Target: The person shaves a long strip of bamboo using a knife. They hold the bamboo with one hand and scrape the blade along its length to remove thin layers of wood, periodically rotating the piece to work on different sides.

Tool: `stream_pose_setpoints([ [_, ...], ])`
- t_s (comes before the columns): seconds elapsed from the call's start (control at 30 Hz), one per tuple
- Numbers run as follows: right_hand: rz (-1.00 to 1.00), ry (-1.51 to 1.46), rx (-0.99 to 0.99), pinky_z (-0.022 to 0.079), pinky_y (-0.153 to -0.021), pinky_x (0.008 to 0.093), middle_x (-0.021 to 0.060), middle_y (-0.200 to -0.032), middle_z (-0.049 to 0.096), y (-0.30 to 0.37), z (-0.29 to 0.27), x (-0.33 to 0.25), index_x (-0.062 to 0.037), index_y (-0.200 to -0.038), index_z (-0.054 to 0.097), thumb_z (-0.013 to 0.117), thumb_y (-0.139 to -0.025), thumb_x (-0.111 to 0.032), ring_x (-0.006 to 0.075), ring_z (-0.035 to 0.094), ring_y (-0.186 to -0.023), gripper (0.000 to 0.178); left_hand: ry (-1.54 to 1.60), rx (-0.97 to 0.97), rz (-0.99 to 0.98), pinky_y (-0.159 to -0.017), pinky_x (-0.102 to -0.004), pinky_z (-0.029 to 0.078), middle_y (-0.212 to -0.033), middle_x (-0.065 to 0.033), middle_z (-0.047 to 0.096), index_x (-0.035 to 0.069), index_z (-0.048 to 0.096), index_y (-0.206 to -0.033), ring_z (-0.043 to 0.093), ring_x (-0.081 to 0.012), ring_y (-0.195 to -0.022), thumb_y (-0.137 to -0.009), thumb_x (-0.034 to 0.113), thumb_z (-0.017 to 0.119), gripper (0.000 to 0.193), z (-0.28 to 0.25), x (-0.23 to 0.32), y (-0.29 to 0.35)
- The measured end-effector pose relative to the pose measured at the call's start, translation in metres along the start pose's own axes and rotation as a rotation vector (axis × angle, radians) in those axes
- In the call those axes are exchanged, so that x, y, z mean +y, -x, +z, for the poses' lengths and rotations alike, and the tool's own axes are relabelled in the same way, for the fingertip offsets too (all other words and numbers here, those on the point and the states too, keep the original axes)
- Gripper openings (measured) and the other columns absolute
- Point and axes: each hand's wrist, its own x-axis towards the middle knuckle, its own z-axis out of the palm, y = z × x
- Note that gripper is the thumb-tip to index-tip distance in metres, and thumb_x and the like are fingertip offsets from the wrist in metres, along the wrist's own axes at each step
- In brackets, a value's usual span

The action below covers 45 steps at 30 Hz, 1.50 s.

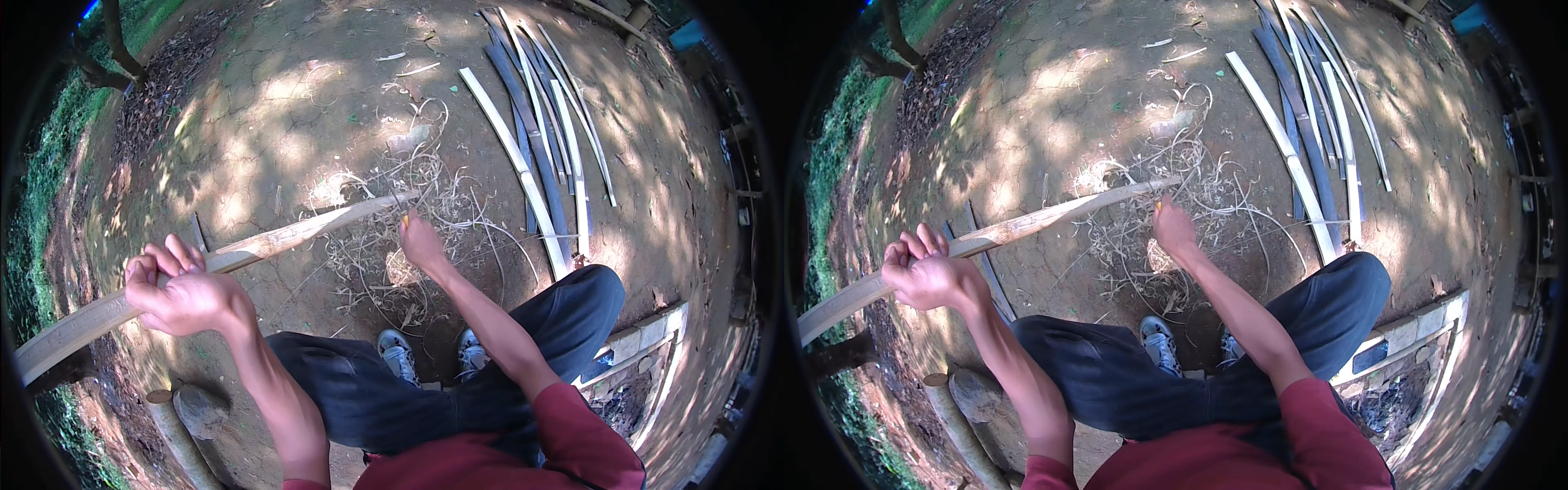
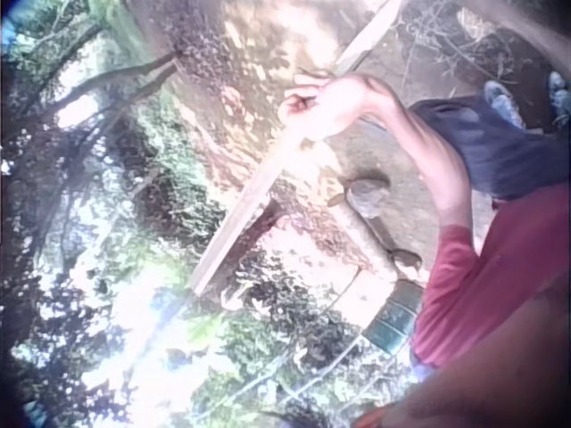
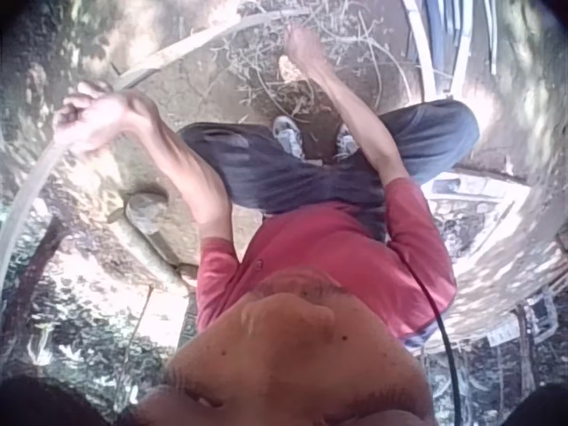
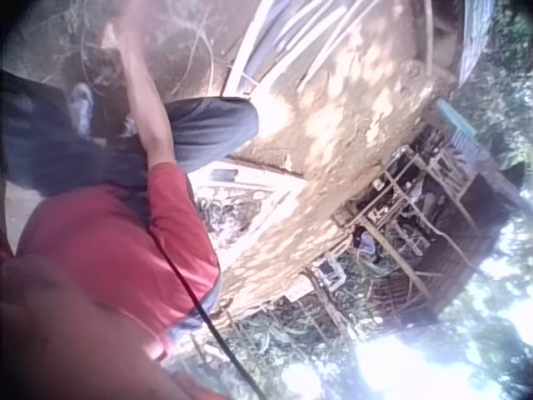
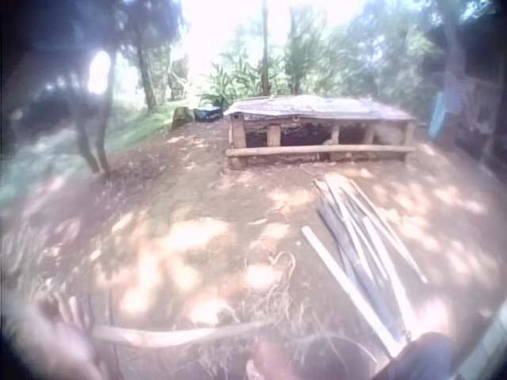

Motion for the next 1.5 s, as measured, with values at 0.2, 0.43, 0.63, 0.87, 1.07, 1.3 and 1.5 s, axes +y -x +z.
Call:
stream_pose_setpoints([
  [0.2, 0.019, -0.115, 0.025, 0.046, -0.055, 0.0491, 0.0185, -0.061, 0.059, 0.016, 0.004, -0.031, 0.0031, -0.106, 0.046, 0.045, -0.095, -0.013, 0.0345, 0.057, -0.053, 0.019, -0.070, 0.072, -0.008, -0.039, -0.0241, 0.032, -0.064, -0.0097, 0.046, -0.002, 0.047, -0.071, 0.050, -0.0187, -0.049, -0.083, 0.020, 0.050, 0.025, -0.014, -0.017, -0.024],
  [0.43, -0.114, -0.009, 0.085, 0.048, -0.057, 0.0521, 0.0222, -0.065, 0.061, -0.013, 0.022, 0.001, 0.0041, -0.103, 0.045, 0.048, -0.092, -0.012, 0.0403, 0.063, -0.059, 0.020, -0.071, 0.092, 0.092, -0.037, -0.0263, 0.017, -0.053, -0.0034, 0.031, 0.001, 0.039, -0.064, 0.025, -0.0105, -0.041, -0.083, 0.013, 0.044, 0.024, -0.004, -0.019, -0.025],
  [0.63, 0.008, 0.028, 0.034, 0.050, -0.049, 0.0465, 0.0209, -0.059, 0.059, -0.027, 0.022, 0.015, 0.0056, -0.101, 0.044, 0.046, -0.094, -0.010, 0.0362, 0.059, -0.048, 0.017, -0.065, 0.032, 0.076, -0.037, -0.0270, 0.019, -0.054, -0.0037, 0.032, 0.000, 0.039, -0.064, 0.027, -0.0116, -0.042, -0.084, 0.013, 0.044, 0.024, 0.000, -0.017, -0.022],
  [0.87, -0.203, -0.089, 0.142, 0.046, -0.050, 0.0511, 0.0261, -0.063, 0.060, -0.007, 0.011, -0.015, 0.0037, -0.103, 0.041, 0.049, -0.090, -0.011, 0.0413, 0.062, -0.057, 0.021, -0.098, 0.010, 0.053, -0.044, -0.0296, 0.021, -0.054, -0.0055, 0.031, 0.002, 0.035, -0.065, 0.030, -0.0168, -0.046, -0.081, 0.010, 0.043, 0.020, -0.001, -0.014, -0.022],
  [1.07, 0.066, 0.090, -0.037, 0.054, -0.056, 0.0462, 0.0254, -0.065, 0.061, -0.018, 0.029, 0.028, 0.0101, -0.109, 0.040, 0.039, -0.092, -0.005, 0.0397, 0.064, -0.060, 0.023, -0.164, 0.011, 0.064, -0.044, -0.0302, 0.021, -0.055, -0.0058, 0.031, 0.000, 0.035, -0.067, 0.030, -0.0174, -0.047, -0.081, 0.010, 0.042, 0.019, -0.001, -0.014, -0.022],
  [1.3, 0.289, -0.351, -0.268, 0.046, -0.041, 0.0350, 0.0136, -0.063, 0.056, -0.031, 0.014, 0.023, 0.0136, -0.113, 0.039, 0.044, -0.094, -0.014, 0.0200, 0.055, -0.045, 0.034, 0.145, -0.281, -0.005, -0.040, -0.0242, 0.026, -0.052, -0.0036, 0.031, 0.006, 0.037, -0.070, 0.030, -0.0124, -0.044, -0.089, 0.023, 0.040, 0.025, -0.007, -0.017, -0.024],
  [1.5, 0.009, -0.354, -0.101, 0.048, -0.049, 0.0395, 0.0121, -0.071, 0.060, -0.004, -0.008, 0.006, 0.0058, -0.114, 0.045, 0.044, -0.096, -0.019, 0.0239, 0.057, -0.050, 0.031, 0.062, -0.617, 0.087, -0.036, -0.0239, 0.033, -0.050, -0.0037, 0.030, 0.009, 0.034, -0.068, 0.032, -0.0130, -0.037, -0.094, 0.026, 0.036, 0.031, -0.005, -0.005, -0.011],
])
